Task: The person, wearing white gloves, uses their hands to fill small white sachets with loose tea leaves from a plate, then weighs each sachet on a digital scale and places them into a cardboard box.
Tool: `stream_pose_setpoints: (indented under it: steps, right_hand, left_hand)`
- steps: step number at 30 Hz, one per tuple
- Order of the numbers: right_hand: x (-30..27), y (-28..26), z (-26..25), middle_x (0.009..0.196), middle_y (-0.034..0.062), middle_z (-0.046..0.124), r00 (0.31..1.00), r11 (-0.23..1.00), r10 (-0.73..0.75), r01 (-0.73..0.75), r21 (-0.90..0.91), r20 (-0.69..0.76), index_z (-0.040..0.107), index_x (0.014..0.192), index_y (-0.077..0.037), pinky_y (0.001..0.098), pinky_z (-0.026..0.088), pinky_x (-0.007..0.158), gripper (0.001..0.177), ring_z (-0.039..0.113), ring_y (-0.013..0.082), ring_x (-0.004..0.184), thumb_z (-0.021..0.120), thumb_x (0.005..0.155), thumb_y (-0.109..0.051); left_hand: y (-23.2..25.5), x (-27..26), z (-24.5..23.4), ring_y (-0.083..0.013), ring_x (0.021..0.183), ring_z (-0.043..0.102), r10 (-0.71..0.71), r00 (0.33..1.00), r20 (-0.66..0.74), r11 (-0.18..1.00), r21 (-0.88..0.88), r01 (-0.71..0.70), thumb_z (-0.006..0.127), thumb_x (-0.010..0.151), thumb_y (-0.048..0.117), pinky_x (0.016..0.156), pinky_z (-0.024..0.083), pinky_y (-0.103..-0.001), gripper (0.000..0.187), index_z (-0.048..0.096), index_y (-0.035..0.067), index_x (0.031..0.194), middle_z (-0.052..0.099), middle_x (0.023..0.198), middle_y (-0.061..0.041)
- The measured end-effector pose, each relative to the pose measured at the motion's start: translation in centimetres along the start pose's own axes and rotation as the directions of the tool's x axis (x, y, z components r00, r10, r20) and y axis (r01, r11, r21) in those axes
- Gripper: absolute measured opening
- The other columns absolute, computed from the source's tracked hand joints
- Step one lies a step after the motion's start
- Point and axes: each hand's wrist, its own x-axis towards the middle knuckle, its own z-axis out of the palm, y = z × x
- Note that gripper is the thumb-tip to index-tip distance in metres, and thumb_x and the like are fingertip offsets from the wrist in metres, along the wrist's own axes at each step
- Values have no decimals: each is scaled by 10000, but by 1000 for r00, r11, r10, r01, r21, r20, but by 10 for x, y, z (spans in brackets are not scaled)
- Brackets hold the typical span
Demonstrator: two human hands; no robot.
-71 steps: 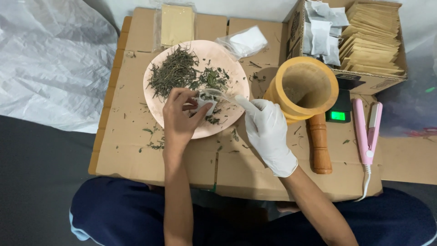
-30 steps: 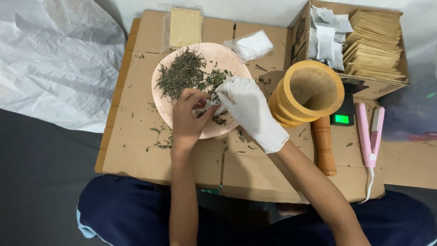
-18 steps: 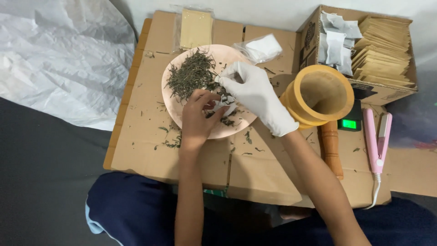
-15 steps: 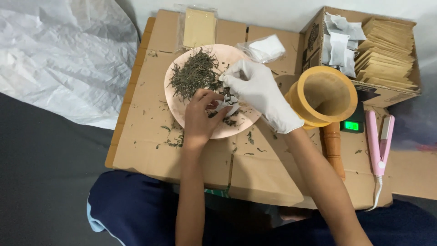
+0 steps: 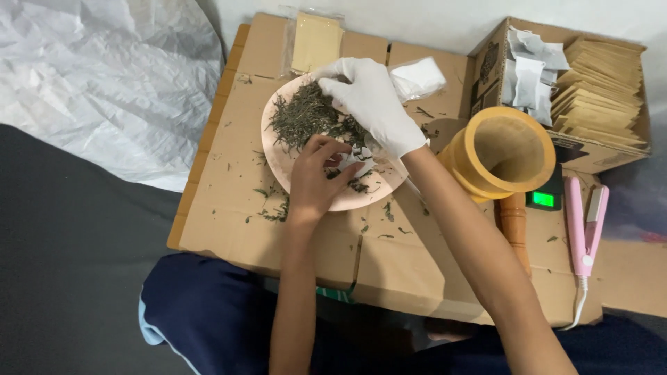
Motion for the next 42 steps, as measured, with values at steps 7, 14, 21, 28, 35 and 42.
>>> stream_pose_setpoints:
  steps: [7,14,21,28,35,42]
  right_hand:
    - [-60,19,-23,1132,159,792,996,991,-87,82,-106,-36,776,1214,-140,516,541,990,291,743,383,1110,684,1009,-324]
    - [-97,36,-30,1070,93,817,996,987,46,-34,-158,70,809,1154,-179,459,568,957,233,766,298,1084,742,959,-289]
    - [-89,75,-24,933,86,825,990,986,-119,109,-124,-72,825,1103,-144,422,614,842,142,788,293,918,743,998,-193]
    - [-95,105,-26,945,22,815,948,975,-221,212,-62,-230,813,1111,-207,361,600,820,137,752,225,879,801,976,-184]
    - [-103,118,-11,969,-6,800,853,882,-446,369,-293,-269,809,1116,-237,367,603,819,124,722,242,886,780,1009,-181]
    - [-113,90,-23,929,-9,792,907,931,-364,359,-64,-212,781,1145,-220,351,584,827,181,695,193,846,811,980,-152]
  left_hand:
    - [3,-2,0,-329,992,735,-4,1000,-30,997,-75,2,896,922,166,911,690,-406,302,749,8,1133,643,1096,-153]
    - [-2,-1,4,-323,966,745,57,996,-64,995,-82,-62,906,919,168,880,696,-390,294,757,16,1123,655,1070,-139]
    - [-8,4,4,-283,910,787,148,978,-149,978,-127,-167,784,1039,157,785,691,-358,111,829,73,1096,742,983,-101]
    - [4,0,3,-253,950,756,197,960,-197,980,10,-199,766,1052,147,837,673,-395,134,793,145,1183,733,1010,-68]
    - [-1,2,15,-214,1206,605,394,913,-104,919,62,-389,804,1024,247,1122,448,-388,265,734,167,1266,677,1136,-32]
    - [20,-3,10,-177,903,755,212,966,-146,970,-93,-227,796,1020,135,907,590,-343,66,821,162,1075,788,909,-28]
